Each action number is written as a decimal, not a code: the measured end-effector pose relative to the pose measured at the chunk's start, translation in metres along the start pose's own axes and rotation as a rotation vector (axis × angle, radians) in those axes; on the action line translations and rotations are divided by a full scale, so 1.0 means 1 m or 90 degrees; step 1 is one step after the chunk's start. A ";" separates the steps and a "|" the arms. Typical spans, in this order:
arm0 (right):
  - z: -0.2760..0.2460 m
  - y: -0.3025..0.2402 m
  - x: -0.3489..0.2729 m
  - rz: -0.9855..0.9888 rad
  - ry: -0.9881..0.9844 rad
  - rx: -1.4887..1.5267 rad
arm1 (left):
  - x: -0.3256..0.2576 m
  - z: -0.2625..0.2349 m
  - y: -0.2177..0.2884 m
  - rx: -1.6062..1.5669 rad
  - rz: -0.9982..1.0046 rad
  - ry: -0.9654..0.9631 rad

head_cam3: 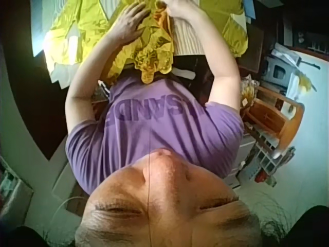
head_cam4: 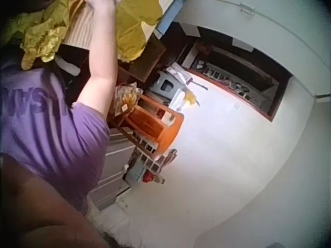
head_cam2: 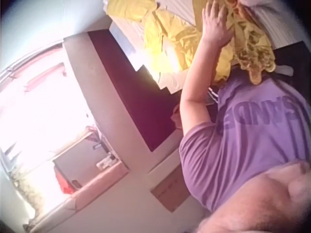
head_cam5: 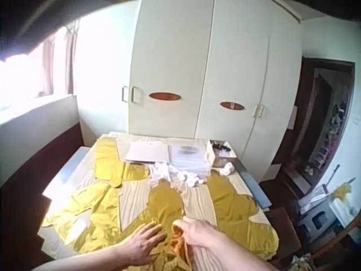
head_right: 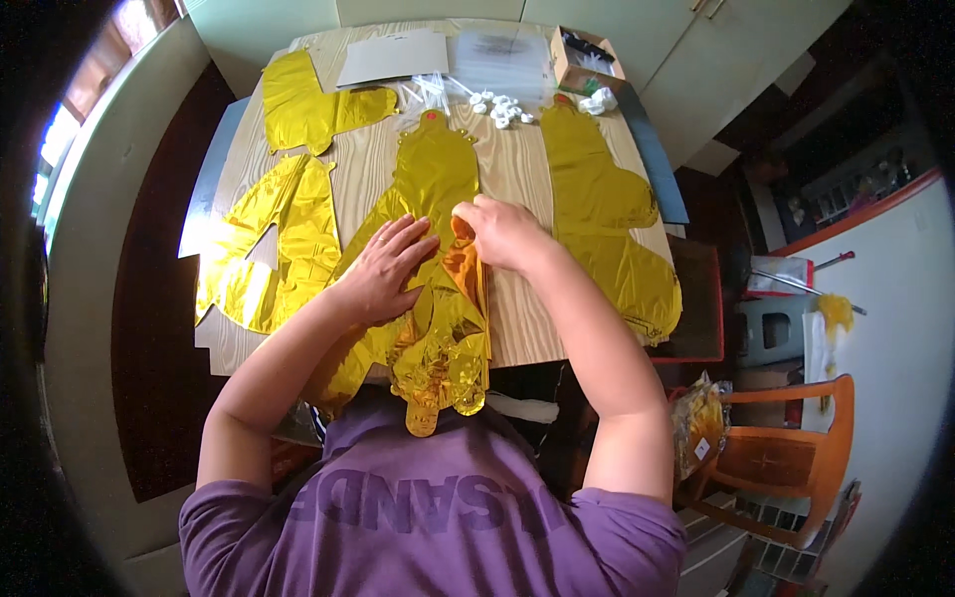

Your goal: Folding gold-colored foil balloons and placing them into cardboard packaging inserts.

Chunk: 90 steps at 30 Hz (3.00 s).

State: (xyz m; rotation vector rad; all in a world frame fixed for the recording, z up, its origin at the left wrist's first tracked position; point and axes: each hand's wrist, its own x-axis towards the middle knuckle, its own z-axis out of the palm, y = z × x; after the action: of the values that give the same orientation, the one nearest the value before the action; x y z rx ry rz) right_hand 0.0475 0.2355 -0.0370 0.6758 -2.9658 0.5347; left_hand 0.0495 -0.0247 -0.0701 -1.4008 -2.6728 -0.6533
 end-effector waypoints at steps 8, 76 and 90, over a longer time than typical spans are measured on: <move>-0.005 0.024 0.009 -0.048 -0.018 -0.007 | -0.003 0.003 -0.003 0.006 0.003 0.011; -0.067 -0.040 -0.146 0.263 0.206 0.098 | -0.044 -0.015 -0.001 0.056 -0.116 0.099; -0.018 0.034 -0.017 0.544 -0.097 0.157 | -0.042 -0.011 -0.001 0.062 -0.131 0.096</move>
State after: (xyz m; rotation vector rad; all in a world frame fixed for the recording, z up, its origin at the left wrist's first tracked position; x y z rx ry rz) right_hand 0.0479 0.2778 -0.0328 -0.6374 -3.2439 0.9190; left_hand 0.0717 -0.0624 -0.0705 -1.0200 -2.7080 -0.6077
